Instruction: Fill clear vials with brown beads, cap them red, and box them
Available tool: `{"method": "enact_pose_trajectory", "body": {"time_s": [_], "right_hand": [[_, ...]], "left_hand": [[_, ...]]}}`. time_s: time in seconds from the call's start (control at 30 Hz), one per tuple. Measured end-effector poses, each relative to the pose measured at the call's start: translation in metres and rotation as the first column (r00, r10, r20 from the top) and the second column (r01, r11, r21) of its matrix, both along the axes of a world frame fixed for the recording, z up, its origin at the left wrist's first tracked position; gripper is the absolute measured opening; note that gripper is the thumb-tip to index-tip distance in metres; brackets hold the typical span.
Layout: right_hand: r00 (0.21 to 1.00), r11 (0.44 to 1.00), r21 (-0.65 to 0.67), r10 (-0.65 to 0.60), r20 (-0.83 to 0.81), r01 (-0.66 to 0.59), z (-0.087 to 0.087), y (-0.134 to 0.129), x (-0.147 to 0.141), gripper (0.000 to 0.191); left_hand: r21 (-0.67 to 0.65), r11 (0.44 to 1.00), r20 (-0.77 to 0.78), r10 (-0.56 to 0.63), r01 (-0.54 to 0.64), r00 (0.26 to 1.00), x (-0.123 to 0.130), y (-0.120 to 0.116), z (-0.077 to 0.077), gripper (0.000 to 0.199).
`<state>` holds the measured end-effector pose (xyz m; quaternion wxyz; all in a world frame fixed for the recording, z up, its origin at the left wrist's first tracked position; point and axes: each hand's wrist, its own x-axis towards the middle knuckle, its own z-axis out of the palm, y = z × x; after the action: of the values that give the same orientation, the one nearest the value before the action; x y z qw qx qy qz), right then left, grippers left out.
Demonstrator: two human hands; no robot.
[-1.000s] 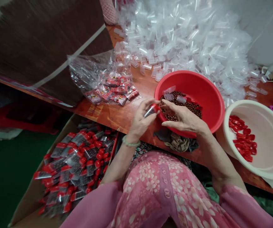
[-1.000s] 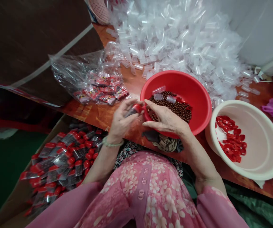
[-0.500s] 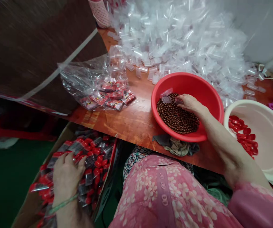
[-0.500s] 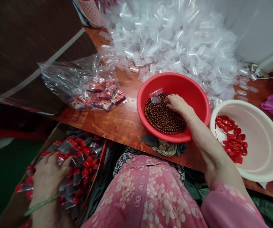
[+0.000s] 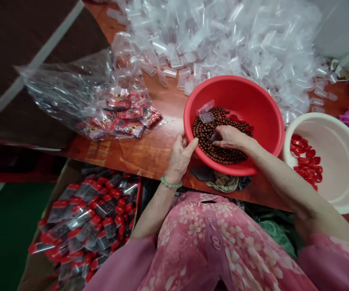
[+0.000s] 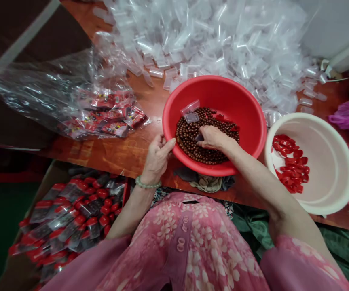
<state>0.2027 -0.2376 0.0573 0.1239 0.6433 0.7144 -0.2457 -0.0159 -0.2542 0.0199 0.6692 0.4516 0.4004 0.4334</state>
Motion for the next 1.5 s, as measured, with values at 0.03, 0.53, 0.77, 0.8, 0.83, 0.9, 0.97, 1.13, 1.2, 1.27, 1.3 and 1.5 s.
{"method": "enact_pose_trajectory", "body": {"time_s": [0.03, 0.53, 0.77, 0.8, 0.83, 0.9, 0.97, 1.13, 1.2, 1.27, 1.3, 1.5], "right_hand": [[1.0, 1.0, -0.012, -0.003, -0.017, 0.003, 0.001, -0.002, -0.004, 0.03], [0.899, 0.951, -0.161, -0.304, -0.316, 0.265, 0.008, 0.002, -0.009, 0.011], [0.948, 0.969, -0.191, -0.2, -0.248, 0.155, 0.008, 0.003, -0.016, 0.007], [0.921, 0.946, -0.252, -0.273, -0.279, 0.204, 0.006, 0.001, -0.019, 0.006], [0.884, 0.913, -0.325, -0.35, -0.31, 0.248, 0.004, -0.001, -0.024, 0.008], [0.799, 0.83, -0.477, -0.484, -0.358, 0.289, -0.002, -0.006, -0.032, 0.015], [0.743, 0.762, -0.593, -0.551, -0.38, 0.262, -0.008, -0.013, -0.04, 0.019], [0.682, 0.609, -0.773, -0.642, -0.349, 0.177, -0.018, -0.023, -0.052, 0.025], [0.643, 0.542, -0.828, -0.687, -0.339, 0.142, -0.021, -0.022, -0.052, 0.03], [0.593, 0.486, -0.869, -0.729, -0.342, 0.096, -0.022, -0.019, -0.051, 0.031], [0.569, 0.468, -0.881, -0.745, -0.349, 0.072, -0.023, -0.018, -0.05, 0.03], [0.48, 0.466, -0.885, -0.774, -0.414, -0.012, -0.02, -0.012, -0.047, 0.024]], "left_hand": [[-0.016, 1.0, 0.02, 0.018, -0.018, 1.0, 0.0, -0.002, 0.0, 0.044], [-0.217, 0.973, -0.018, 0.078, -0.08, 0.997, -0.072, -0.073, 0.027, 0.055], [-0.244, 0.97, -0.045, -0.018, 0.006, 0.999, -0.085, -0.066, 0.027, 0.053], [-0.247, 0.969, -0.06, -0.032, 0.016, 0.998, -0.086, -0.065, 0.027, 0.053], [-0.243, 0.97, -0.08, -0.032, 0.012, 0.996, -0.087, -0.064, 0.027, 0.055], [-0.215, 0.976, -0.123, -0.009, -0.017, 0.992, -0.089, -0.063, 0.027, 0.064], [-0.187, 0.982, -0.139, 0.006, -0.032, 0.99, -0.09, -0.062, 0.027, 0.076], [-0.127, 0.992, -0.17, -0.039, 0.017, 0.985, -0.094, -0.064, 0.022, 0.085], [-0.032, 0.999, -0.269, 0.003, -0.012, 0.963, -0.096, -0.065, 0.02, 0.088], [0.151, 0.985, -0.419, 0.141, -0.084, 0.897, -0.098, -0.065, 0.021, 0.096], [0.269, 0.957, -0.486, 0.235, -0.112, 0.842, -0.098, -0.065, 0.022, 0.099], [0.688, 0.722, -0.524, 0.423, 0.074, 0.739, -0.091, -0.057, 0.041, 0.066]]}}
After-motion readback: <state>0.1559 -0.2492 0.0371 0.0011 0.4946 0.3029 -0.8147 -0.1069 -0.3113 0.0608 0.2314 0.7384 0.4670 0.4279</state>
